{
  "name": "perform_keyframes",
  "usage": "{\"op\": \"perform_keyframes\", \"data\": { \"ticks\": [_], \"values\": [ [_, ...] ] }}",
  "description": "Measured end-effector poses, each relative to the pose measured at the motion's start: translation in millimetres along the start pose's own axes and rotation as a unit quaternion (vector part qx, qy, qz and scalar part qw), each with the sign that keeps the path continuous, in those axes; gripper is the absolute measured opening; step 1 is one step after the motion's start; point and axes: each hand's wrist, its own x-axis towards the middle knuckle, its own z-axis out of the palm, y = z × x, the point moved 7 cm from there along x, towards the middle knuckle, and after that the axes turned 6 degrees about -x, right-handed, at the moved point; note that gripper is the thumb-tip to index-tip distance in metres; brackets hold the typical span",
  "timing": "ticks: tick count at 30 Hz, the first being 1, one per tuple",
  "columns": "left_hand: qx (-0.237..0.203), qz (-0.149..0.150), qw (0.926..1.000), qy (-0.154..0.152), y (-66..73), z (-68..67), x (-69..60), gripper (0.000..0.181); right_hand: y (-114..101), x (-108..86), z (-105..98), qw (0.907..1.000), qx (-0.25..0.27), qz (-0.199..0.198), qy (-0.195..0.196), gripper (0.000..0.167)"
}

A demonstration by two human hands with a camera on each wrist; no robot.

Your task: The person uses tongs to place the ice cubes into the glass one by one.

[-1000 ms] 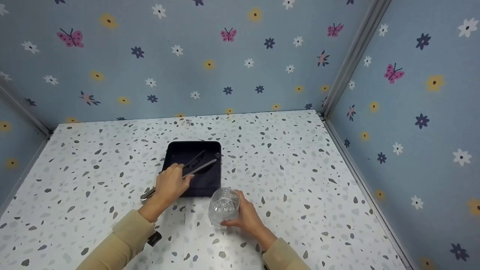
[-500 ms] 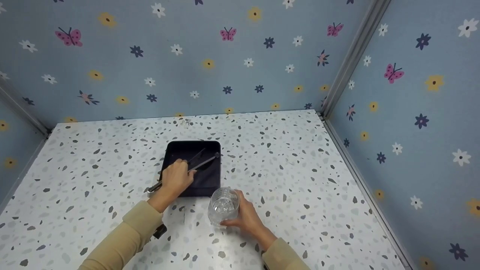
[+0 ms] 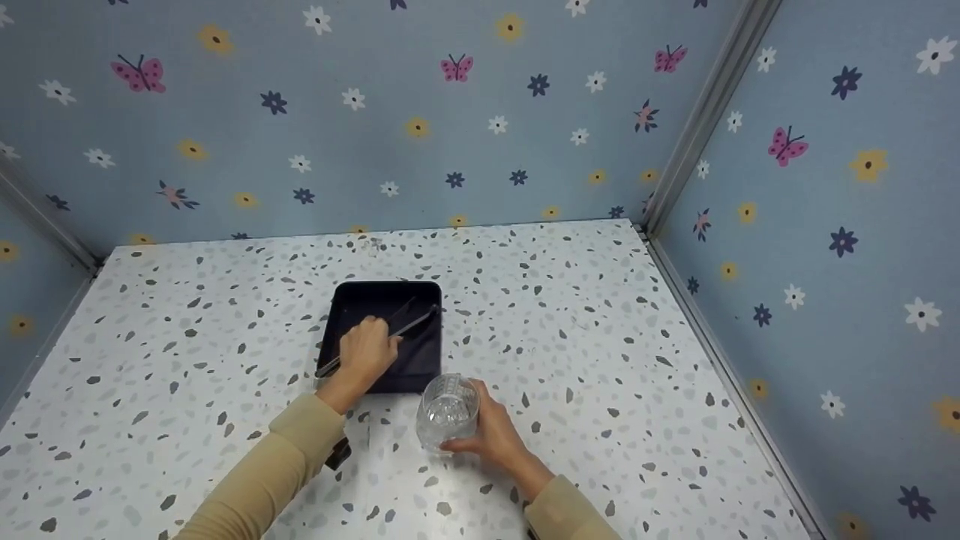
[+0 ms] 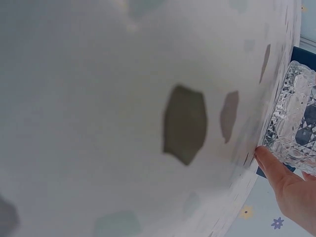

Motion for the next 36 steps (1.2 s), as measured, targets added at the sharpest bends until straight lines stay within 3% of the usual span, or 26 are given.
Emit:
{"op": "perform_keyframes", "data": {
  "ticks": [17,25,36],
  "values": [
    [0.002,-0.029,0.9996,-0.002,4.2,15.4,10.7,0.020,0.6,-0.2,-0.2,0.9999,-0.013,0.003,0.001,0.092],
    [-0.001,-0.031,0.9995,0.012,5.1,19.7,15.5,0.015,1.1,-0.3,0.6,0.9997,-0.022,-0.009,0.004,0.092],
    [-0.009,-0.041,0.9991,0.003,5.5,24.7,18.3,0.016,1.2,-0.4,-0.1,0.9996,-0.025,-0.012,0.001,0.091]
  ]
}}
